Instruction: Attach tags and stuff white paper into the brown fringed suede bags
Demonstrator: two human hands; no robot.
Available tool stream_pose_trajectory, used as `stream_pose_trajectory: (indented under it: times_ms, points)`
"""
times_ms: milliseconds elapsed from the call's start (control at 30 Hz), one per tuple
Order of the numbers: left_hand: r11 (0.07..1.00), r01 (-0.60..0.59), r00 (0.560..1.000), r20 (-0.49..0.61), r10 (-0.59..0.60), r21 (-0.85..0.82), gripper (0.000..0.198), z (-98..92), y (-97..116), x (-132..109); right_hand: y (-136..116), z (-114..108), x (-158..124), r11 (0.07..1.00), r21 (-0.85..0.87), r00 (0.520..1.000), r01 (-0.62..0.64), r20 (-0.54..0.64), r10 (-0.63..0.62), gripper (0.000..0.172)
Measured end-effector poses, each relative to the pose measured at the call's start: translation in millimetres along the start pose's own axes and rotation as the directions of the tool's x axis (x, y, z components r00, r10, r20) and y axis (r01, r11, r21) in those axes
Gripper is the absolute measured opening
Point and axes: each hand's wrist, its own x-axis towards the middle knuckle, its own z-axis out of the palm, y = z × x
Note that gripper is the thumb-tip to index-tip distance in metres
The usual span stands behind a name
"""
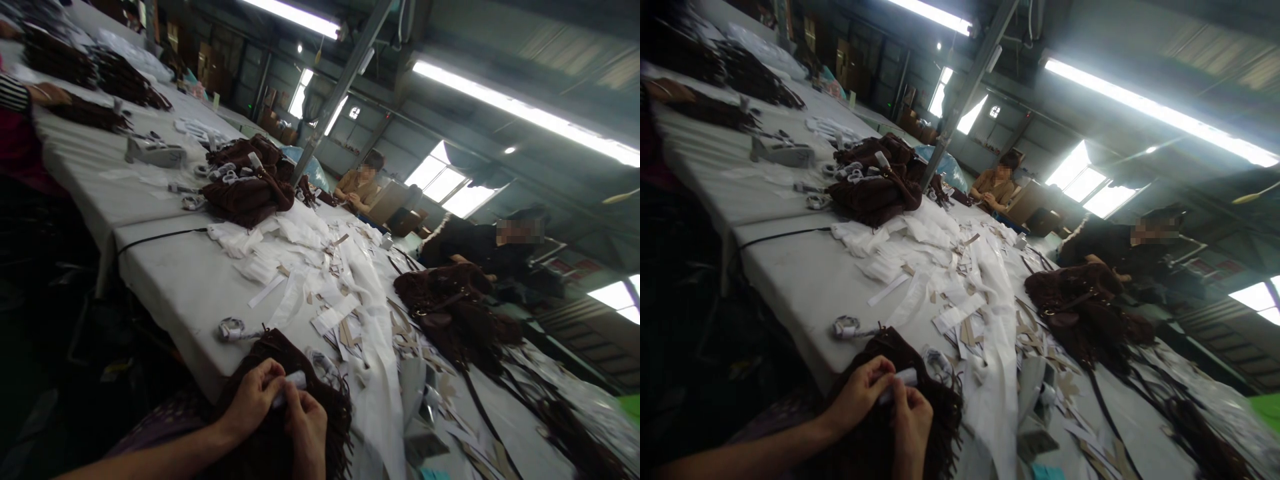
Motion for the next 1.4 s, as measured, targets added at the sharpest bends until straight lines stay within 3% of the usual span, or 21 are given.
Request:
stream_pose_trajectory:
  times_ms: [167, 367, 500, 667, 867, 1000, 1067, 1133, 1233, 1400]
  points:
    - [0.998, 0.032, 1.000, 0.003, -0.031, -0.045, 0.024, 2.0, -2, -2, 2, -3, -4, 0.997, 0.081, 1.000, -0.016, 0.018, 0.015, 0.047]
    - [0.994, 0.068, 0.998, 0.015, -0.067, -0.091, 0.024, 3.6, 2, 1, 2, -1, -1, 0.997, 0.036, 0.996, -0.073, -0.040, 0.075, 0.050]
    - [0.986, 0.087, 0.996, -0.004, -0.089, -0.144, 0.020, 6.9, -2, 6, 1, 3, -1, 0.994, 0.004, 0.989, -0.107, -0.099, 0.107, 0.052]
    - [0.984, 0.044, 0.996, -0.064, -0.056, -0.172, 0.020, 9.6, -6, 3, 3, 8, -6, 0.998, 0.029, 0.978, -0.057, -0.199, 0.062, 0.051]
    - [0.987, -0.001, 0.994, -0.109, -0.017, -0.161, 0.019, 10.5, 14, -5, 5, -1, -7, 0.994, 0.034, 0.989, -0.102, -0.104, 0.105, 0.052]
    - [0.984, -0.042, 0.996, -0.085, 0.027, -0.173, 0.018, 9.6, 32, -5, 1, -3, -8, 0.995, 0.010, 0.987, -0.103, -0.122, 0.104, 0.057]
    - [0.971, 0.002, 0.998, -0.058, -0.016, -0.237, 0.022, 9.6, 35, -2, 2, -2, -8, 0.995, 0.037, 0.991, -0.095, -0.094, 0.098, 0.057]
    - [0.917, 0.122, 0.991, -0.008, -0.135, -0.379, 0.026, 9.7, 31, 1, 4, 0, -5, 0.994, 0.076, 0.996, -0.079, -0.039, 0.083, 0.055]
    - [0.734, 0.339, 0.936, 0.135, -0.324, -0.589, 0.022, 9.1, 20, 5, 14, 1, 2, 0.992, 0.121, 0.999, -0.038, 0.002, 0.038, 0.055]
    - [0.486, 0.558, 0.816, 0.335, -0.472, -0.673, 0.011, 3.3, 11, 7, 28, 0, 6, 0.988, 0.149, 0.999, 0.041, 0.019, -0.045, 0.055]
